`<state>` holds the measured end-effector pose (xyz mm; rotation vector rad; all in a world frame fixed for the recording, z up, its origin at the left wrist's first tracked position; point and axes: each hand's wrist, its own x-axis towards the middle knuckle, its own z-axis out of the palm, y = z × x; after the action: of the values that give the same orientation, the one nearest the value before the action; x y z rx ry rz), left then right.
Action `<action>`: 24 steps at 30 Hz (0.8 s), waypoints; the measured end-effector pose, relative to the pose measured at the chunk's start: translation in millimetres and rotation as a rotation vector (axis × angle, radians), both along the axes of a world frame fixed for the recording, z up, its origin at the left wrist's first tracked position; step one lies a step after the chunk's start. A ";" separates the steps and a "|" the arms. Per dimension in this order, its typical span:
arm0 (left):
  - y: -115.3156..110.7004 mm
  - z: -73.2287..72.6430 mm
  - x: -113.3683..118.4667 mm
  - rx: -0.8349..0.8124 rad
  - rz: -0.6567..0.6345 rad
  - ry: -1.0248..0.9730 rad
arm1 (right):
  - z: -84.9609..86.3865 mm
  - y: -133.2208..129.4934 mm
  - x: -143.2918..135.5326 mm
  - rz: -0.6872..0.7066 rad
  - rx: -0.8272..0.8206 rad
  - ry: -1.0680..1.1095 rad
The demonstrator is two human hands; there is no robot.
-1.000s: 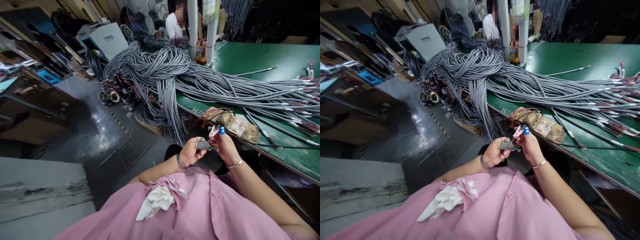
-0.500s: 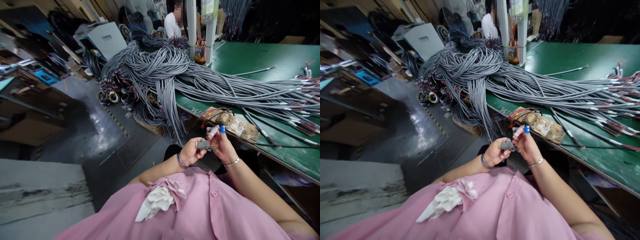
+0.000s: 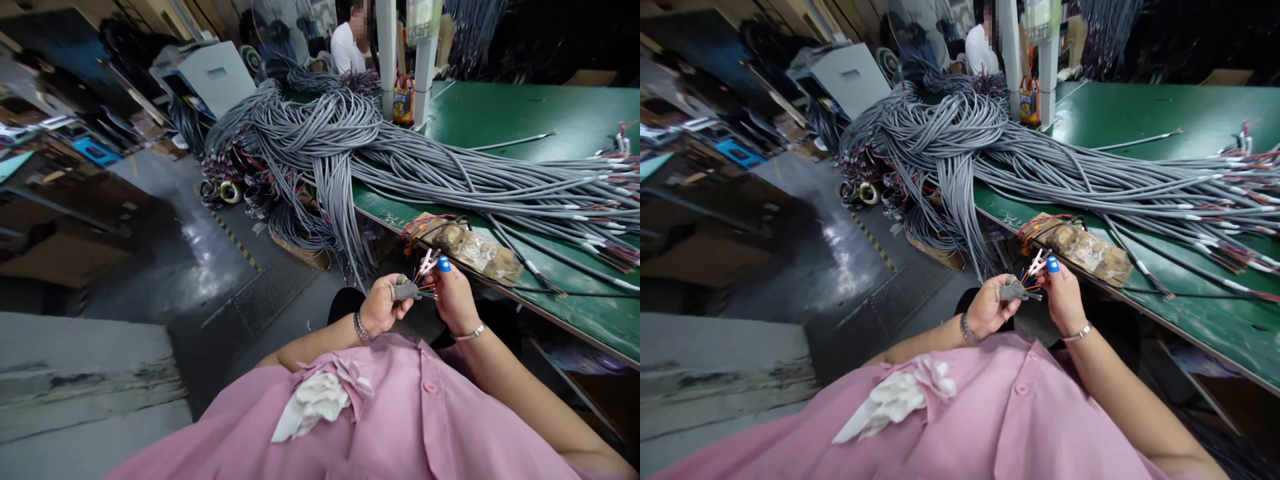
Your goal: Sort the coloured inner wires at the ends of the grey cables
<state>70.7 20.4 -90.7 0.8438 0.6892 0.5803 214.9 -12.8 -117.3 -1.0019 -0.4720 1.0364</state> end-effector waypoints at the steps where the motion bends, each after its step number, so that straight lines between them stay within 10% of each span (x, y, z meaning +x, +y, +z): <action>1: 0.8 -0.4 0.7 -0.004 -0.003 -0.002 | -1.9 0.2 -0.1 -0.031 0.004 -0.052; 24: -2.6 -2.7 -0.9 0.013 -0.005 0.056 | 6.1 4.1 4.8 0.290 -0.020 0.388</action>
<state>69.8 17.8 -93.4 0.8765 0.7344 0.5590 219.7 -8.7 -111.2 -0.7362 -0.2901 1.4624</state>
